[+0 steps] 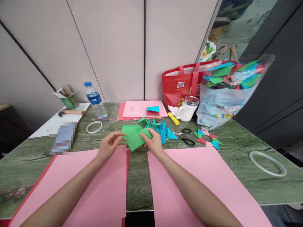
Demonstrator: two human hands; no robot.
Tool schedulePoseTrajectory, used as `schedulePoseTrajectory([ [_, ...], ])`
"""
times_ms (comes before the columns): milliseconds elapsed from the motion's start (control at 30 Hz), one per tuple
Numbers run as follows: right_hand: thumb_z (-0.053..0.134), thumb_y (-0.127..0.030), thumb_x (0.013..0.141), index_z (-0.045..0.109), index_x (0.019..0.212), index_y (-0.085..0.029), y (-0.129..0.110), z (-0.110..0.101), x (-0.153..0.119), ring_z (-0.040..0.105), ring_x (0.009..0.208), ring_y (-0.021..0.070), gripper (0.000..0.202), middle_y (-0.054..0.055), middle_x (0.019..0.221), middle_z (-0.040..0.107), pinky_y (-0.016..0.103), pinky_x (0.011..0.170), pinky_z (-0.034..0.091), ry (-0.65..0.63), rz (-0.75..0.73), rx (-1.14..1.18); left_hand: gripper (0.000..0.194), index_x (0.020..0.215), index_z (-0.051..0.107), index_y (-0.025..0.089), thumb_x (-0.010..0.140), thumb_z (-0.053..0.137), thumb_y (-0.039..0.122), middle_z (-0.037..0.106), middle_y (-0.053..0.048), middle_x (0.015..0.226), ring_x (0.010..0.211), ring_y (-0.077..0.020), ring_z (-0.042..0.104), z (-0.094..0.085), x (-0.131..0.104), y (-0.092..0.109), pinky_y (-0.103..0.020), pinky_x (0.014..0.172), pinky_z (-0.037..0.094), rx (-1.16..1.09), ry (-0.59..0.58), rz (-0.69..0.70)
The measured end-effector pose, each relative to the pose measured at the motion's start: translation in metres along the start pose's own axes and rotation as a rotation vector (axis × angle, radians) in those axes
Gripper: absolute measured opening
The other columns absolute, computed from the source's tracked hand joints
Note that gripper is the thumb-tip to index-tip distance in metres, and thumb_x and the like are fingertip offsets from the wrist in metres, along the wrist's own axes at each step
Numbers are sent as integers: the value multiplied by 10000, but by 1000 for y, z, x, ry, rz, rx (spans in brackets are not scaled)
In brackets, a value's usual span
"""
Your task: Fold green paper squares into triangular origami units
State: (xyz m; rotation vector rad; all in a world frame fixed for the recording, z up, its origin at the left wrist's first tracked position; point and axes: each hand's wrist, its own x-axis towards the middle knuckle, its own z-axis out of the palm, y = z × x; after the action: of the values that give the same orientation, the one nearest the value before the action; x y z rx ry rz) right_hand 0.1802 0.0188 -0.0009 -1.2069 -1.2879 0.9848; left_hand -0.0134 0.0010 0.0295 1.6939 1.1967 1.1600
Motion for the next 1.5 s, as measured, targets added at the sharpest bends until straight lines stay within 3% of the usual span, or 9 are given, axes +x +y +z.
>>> schedulePoseTrajectory([
  [133, 613, -363, 661, 554, 964, -214, -5, 13, -10, 524, 481, 120, 343, 33, 861, 586, 252, 349, 445, -85, 0, 69, 600, 1172, 483, 215, 619, 667, 359, 499, -95, 1229, 1114, -246, 471, 7, -7, -3, -363, 897, 415, 301, -168, 185],
  [233, 652, -334, 623, 515, 1049, -226, -5, 18, -12, 571, 655, 156, 460, 51, 1013, 572, 284, 488, 524, -140, 9, 220, 598, 1198, 471, 227, 643, 650, 361, 503, -92, 1230, 1130, -260, 454, 10, -10, -9, -415, 955, 350, 397, -187, 154],
  [433, 740, -284, 531, 512, 1057, -193, 1, 16, -10, 577, 906, 210, 580, 52, 1007, 611, 311, 728, 500, -255, -62, 256, 703, 1252, 397, 232, 616, 681, 328, 525, -108, 1187, 932, -224, 572, 11, -6, -10, -375, 788, 474, -21, -191, -85],
  [667, 662, -357, 639, 592, 911, -152, 3, 15, -14, 608, 789, 217, 348, 58, 870, 665, 346, 706, 492, -302, -90, 52, 537, 1222, 424, 168, 703, 553, 218, 588, -89, 1074, 968, -202, 546, 10, -2, -5, -296, 785, 450, -141, -192, -104],
  [900, 602, -359, 690, 622, 763, -146, 12, 17, -13, 611, 744, 206, 226, 39, 806, 657, 336, 675, 486, -445, -35, 102, 267, 733, 623, 107, 677, 599, 367, 640, -21, 679, 630, -160, 570, 2, 2, -8, -251, 568, 448, -105, -196, -249],
  [1133, 652, -285, 639, 457, 1075, -257, 14, 13, -7, 577, 575, 103, 479, -1, 855, 607, 235, 509, 475, -246, 49, 315, 302, 790, 639, 113, 546, 726, 268, 690, -53, 736, 669, -183, 631, -3, 6, -12, -313, 672, 485, -543, -149, -501],
  [1200, 612, -277, 674, 506, 1027, -257, 14, 11, -7, 575, 599, 104, 369, 12, 915, 587, 220, 481, 458, -213, -6, 250, 306, 788, 641, 108, 523, 740, 224, 696, -63, 749, 675, -187, 641, -4, 7, -11, -310, 679, 492, -595, -110, -545],
  [1300, 535, -296, 729, 628, 840, -199, 14, 10, -8, 591, 785, 161, 174, 48, 992, 565, 249, 539, 483, -306, -76, 156, 302, 797, 641, 100, 523, 739, 179, 699, -75, 767, 693, -194, 647, -5, 8, -11, -309, 692, 501, -637, -92, -575],
  [1500, 682, -242, 596, 678, 817, -197, 11, 12, -11, 572, 915, 188, 225, 44, 920, 607, 310, 778, 474, -394, -216, 68, 320, 900, 623, 94, 606, 701, 193, 691, -96, 832, 741, -196, 644, -2, 6, -9, -308, 721, 500, -636, -190, -585],
])
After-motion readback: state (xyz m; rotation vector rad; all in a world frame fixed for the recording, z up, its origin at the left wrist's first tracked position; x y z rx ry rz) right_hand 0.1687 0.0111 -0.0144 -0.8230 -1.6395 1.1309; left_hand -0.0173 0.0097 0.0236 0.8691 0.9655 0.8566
